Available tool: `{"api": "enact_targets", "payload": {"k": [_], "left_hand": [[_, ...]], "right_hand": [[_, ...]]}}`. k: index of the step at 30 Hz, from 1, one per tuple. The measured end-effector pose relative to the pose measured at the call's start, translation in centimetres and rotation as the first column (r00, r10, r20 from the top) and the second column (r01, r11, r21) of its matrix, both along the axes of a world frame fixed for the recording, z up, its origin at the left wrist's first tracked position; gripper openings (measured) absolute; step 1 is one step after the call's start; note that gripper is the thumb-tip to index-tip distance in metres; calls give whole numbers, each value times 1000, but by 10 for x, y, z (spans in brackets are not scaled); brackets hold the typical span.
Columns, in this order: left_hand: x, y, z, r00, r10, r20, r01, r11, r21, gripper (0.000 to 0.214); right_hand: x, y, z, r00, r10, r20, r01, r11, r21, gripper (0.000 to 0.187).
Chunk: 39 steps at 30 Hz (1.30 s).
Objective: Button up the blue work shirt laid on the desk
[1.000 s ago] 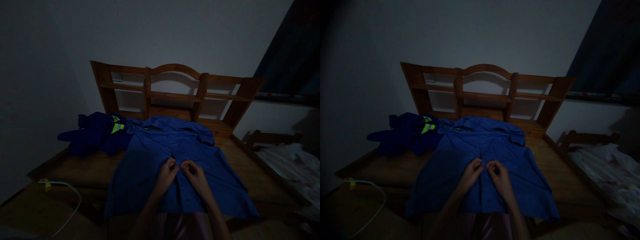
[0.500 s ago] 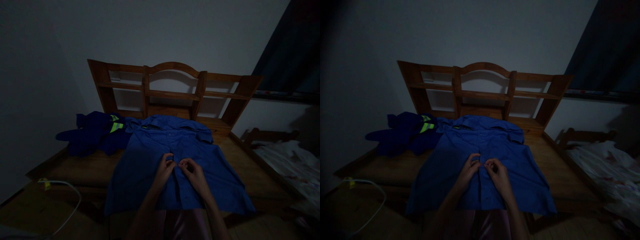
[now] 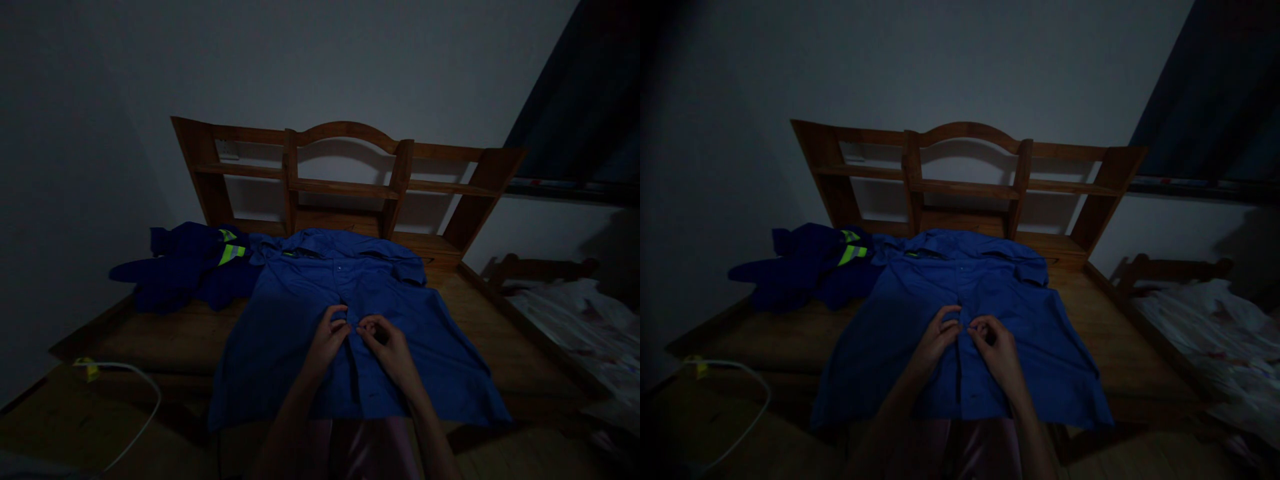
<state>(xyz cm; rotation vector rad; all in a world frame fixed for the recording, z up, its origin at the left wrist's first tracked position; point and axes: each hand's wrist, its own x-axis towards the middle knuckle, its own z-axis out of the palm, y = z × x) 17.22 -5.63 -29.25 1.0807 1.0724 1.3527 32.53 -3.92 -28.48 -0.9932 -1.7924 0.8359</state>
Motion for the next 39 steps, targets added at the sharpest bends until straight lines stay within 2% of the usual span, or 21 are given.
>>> {"api": "enact_targets", "payload": {"k": [7,12,17,28,39], "left_hand": [[-1,0,-5,993,6,119,-6,1000,-6,36],[0,0,-3,984,23,176,-17,999,-33,34],[-1,2,-2,974,-14,227,26,998,-48,36],[-2,4,-5,981,-46,191,45,999,8,40],[1,1,0,989,24,148,-28,999,25,40]], "right_hand": [[0,-1,1,1000,11,-23,-12,999,-40,22],[0,-3,3,1000,17,-21,-18,1000,-25,20],[1,-3,3,999,44,-20,-45,999,-27,20],[1,-3,2,998,50,-40,-52,997,-53,23],[0,-3,-1,999,25,-45,-26,999,-22,24]]}}
